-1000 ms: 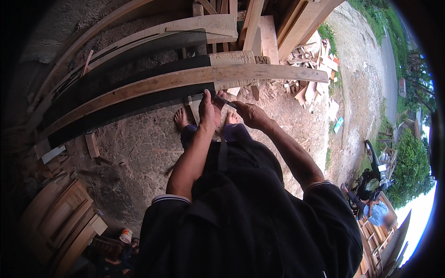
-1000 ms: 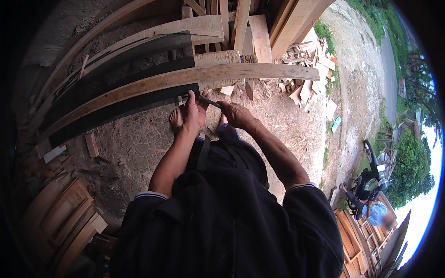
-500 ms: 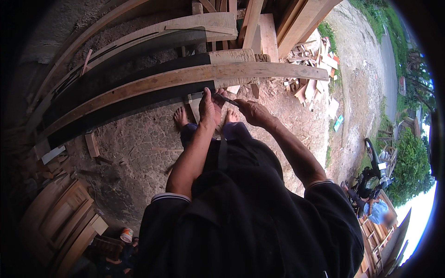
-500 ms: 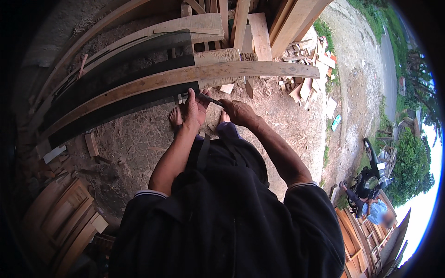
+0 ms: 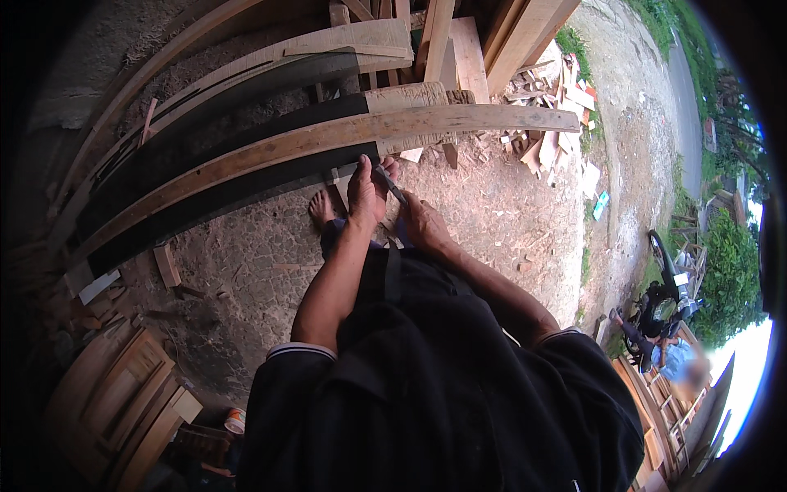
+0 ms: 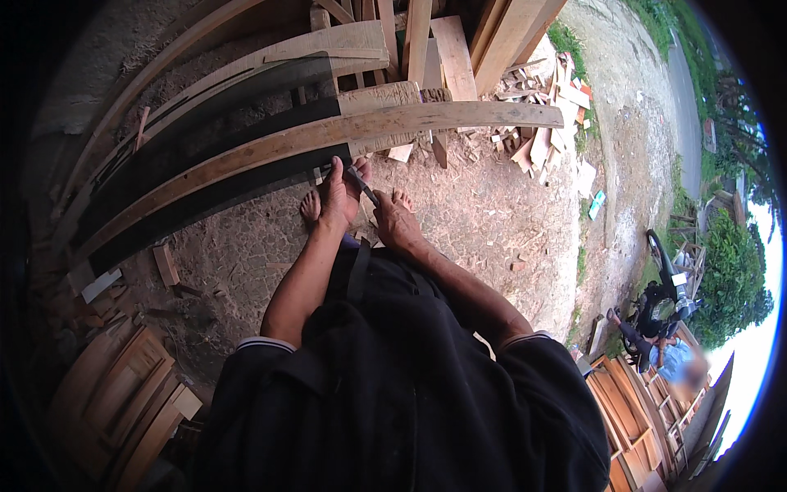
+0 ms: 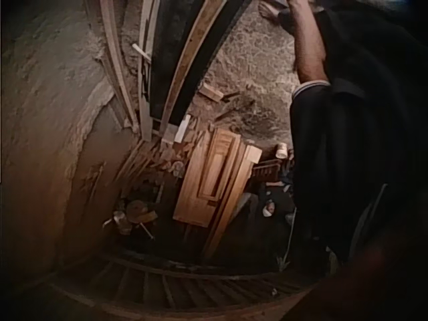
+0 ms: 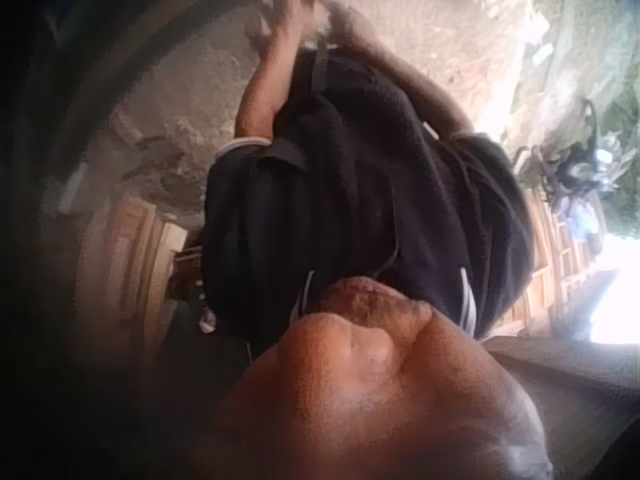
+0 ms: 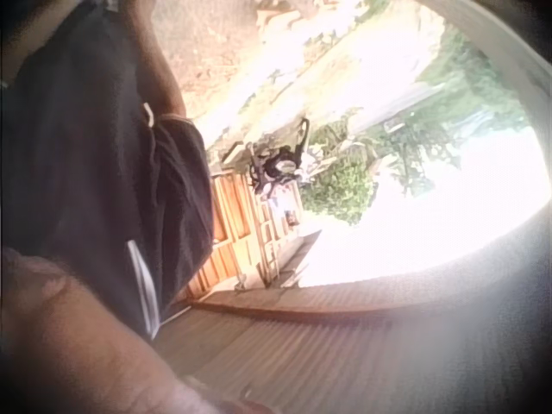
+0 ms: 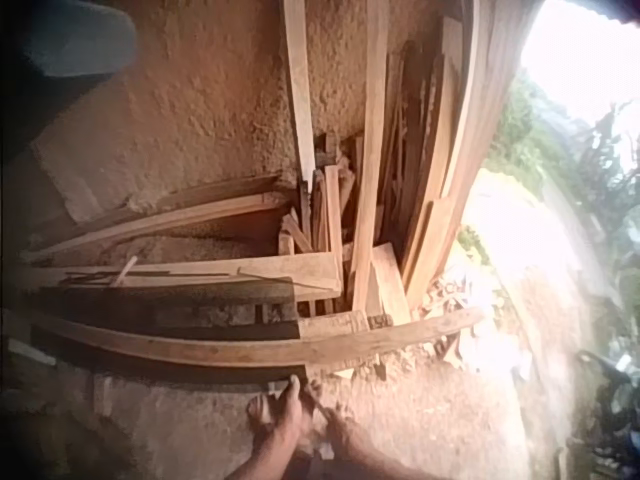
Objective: The person uses a chisel to carve and shape a curved wooden piece, then assembles a rectangular wooden frame on the floor. They hammer nails into the frame to secure the joints. The work takes place in a cluttered workshop with wood shavings and tools on the floor.
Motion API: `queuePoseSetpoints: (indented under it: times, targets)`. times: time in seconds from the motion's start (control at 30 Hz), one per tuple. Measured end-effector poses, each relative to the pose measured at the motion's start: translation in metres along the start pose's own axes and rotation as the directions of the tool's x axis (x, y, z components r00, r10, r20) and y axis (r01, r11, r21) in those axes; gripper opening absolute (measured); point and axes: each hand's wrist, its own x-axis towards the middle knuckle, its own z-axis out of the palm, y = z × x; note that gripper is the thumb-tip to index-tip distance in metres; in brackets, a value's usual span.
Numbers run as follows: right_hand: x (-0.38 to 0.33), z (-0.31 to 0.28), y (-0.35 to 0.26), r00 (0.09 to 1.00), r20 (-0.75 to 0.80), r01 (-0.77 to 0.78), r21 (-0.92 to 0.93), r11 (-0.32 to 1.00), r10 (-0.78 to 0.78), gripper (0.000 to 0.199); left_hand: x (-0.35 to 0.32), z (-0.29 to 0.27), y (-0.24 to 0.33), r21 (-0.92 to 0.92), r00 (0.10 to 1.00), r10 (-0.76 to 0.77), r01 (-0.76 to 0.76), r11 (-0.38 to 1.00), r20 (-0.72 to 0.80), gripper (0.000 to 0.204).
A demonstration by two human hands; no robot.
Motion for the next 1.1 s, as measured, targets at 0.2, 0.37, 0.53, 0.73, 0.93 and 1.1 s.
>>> queuePoseSetpoints:
  times: [0.2, 0.37, 0.53, 0.73, 0.93, 1.1]
  targets:
    - [-0.001, 0.002, -0.004, 0.981, 0.14, -0.153, 0.138, 0.979, 0.134, 0.041, 0.002, -0.004, 0.0, -0.031, 1.0, -0.022, 0.022, 0.999, 0.011, 0.048]
    - [0.0, 0.003, -0.008, 0.98, 0.137, -0.164, 0.148, 0.975, 0.144, 0.037, 0.006, -0.006, -0.002, -0.052, 0.999, -0.028, 0.029, 0.998, 0.031, 0.047]
    - [-0.001, -0.002, -0.01, 0.977, 0.143, -0.18, 0.154, 0.972, 0.159, 0.03, 0.004, -0.004, 0.0, -0.042, 0.998, -0.034, 0.035, 0.998, 0.045, 0.048]
    - [-0.004, -0.01, -0.01, 0.995, 0.049, -0.093, 0.047, 0.995, 0.091, 0.028, 0.0, 0.003, 0.003, -0.019, 0.998, -0.062, 0.063, 0.998, 0.019, 0.049]
    - [-0.005, -0.005, -0.017, 0.975, 0.124, -0.201, 0.151, 0.968, 0.183, 0.034, -0.001, 0.002, 0.005, -0.022, 0.996, -0.077, 0.078, 0.997, 0.04, 0.048]
    - [-0.005, 0.001, -0.019, 0.979, 0.099, -0.191, 0.145, 0.971, 0.177, 0.042, 0.0, 0.002, 0.005, -0.013, 0.997, -0.067, 0.067, 0.998, 0.032, 0.048]
